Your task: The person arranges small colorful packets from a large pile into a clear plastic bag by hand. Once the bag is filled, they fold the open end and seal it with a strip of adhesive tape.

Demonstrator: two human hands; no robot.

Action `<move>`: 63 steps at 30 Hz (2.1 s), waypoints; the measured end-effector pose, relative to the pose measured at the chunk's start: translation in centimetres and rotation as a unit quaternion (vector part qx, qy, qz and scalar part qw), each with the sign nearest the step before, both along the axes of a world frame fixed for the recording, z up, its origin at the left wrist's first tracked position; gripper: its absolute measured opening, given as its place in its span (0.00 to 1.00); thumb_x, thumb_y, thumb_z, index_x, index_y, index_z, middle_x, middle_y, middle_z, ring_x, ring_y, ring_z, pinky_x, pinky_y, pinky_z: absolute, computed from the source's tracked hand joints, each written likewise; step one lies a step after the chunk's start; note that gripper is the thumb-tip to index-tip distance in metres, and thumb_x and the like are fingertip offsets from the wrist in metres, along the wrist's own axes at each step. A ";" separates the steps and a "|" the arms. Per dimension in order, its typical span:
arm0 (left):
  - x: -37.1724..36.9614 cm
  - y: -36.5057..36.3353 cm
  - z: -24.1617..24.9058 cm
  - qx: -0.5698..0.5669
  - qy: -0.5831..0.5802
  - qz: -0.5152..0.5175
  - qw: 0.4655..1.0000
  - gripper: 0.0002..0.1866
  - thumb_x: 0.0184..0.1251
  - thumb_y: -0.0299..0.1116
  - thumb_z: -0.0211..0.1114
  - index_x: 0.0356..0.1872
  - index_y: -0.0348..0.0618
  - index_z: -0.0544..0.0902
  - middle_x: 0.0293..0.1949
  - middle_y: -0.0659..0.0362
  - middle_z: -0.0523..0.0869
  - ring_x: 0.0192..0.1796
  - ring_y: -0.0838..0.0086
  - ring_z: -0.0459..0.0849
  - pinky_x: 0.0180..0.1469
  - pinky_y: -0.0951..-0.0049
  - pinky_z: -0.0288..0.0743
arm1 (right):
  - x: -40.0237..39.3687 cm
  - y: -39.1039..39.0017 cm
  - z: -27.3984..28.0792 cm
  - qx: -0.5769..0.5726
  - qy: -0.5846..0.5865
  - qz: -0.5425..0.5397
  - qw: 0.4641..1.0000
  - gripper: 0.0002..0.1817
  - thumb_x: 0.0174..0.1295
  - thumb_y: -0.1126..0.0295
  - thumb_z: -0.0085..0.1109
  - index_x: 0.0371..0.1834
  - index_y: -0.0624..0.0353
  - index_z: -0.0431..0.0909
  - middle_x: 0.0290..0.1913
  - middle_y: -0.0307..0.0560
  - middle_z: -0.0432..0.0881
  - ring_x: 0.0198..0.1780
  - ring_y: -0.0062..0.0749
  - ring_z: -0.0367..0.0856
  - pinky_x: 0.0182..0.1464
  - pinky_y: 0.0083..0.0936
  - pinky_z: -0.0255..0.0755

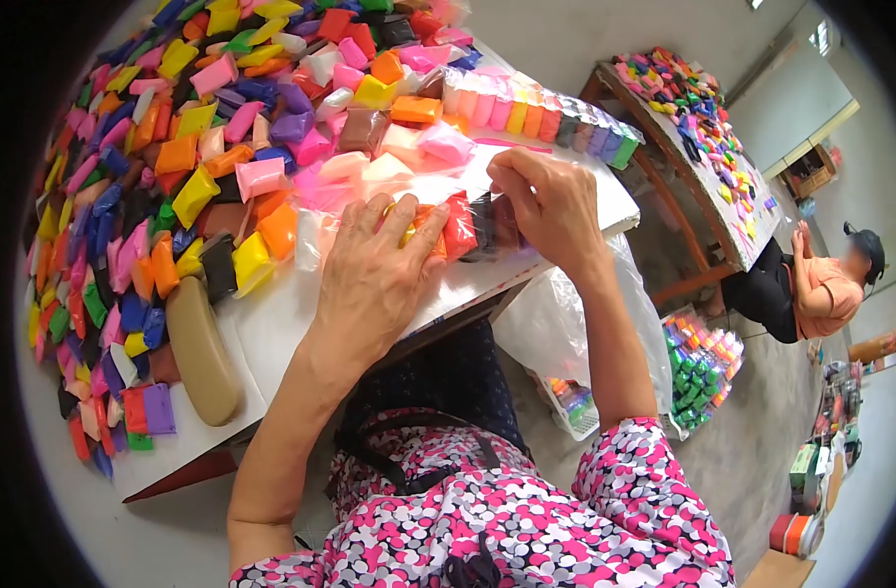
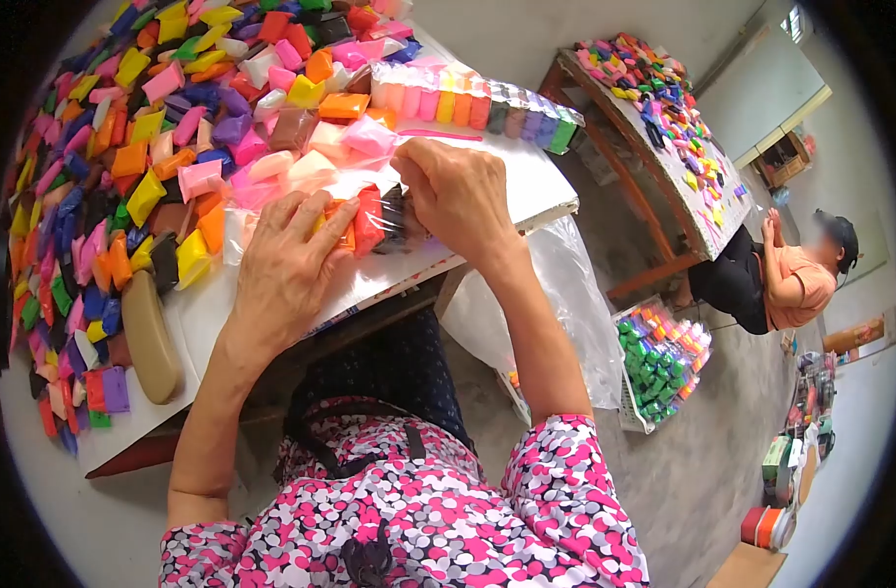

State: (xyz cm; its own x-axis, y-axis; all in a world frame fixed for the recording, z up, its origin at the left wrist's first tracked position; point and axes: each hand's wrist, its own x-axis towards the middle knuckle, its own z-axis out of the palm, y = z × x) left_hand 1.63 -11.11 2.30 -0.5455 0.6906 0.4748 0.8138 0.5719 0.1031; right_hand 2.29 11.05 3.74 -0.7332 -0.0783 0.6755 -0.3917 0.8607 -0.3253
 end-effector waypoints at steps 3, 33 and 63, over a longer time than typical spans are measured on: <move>-0.4 -0.1 -0.8 0.033 0.000 -0.001 0.999 0.33 0.57 0.29 0.69 0.67 0.39 0.71 0.63 0.49 0.73 0.68 0.52 0.68 0.68 0.57 0.65 | 0.6 -0.1 -0.5 0.022 0.035 0.013 0.999 0.06 0.63 0.68 0.60 0.31 0.58 0.80 0.28 0.47 0.83 0.28 0.44 0.82 0.32 0.35 0.73; -2.2 2.9 1.7 0.013 0.129 -0.314 0.941 0.25 0.58 0.30 0.67 0.58 0.34 0.78 0.61 0.49 0.76 0.62 0.58 0.78 0.63 0.61 0.75 | -0.3 1.1 -1.5 -0.043 0.012 0.081 0.996 0.04 0.62 0.70 0.62 0.35 0.59 0.81 0.27 0.48 0.84 0.29 0.43 0.84 0.32 0.33 0.75; -5.4 6.6 -0.8 -0.043 -0.025 -0.413 0.909 0.20 0.57 0.29 0.60 0.53 0.35 0.78 0.51 0.47 0.81 0.56 0.55 0.78 0.63 0.59 0.71 | 2.4 0.7 -1.8 -0.062 0.030 0.079 0.995 0.07 0.61 0.73 0.64 0.41 0.59 0.85 0.34 0.48 0.88 0.35 0.38 0.88 0.38 0.29 0.80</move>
State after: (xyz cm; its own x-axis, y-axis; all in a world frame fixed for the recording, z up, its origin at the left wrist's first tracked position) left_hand -3.73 -4.47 1.51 0.1565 0.9082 0.3882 0.9650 -0.2244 0.1359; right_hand 4.73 11.72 1.90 -0.6766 -0.1025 0.7292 -0.5404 0.7418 -0.3971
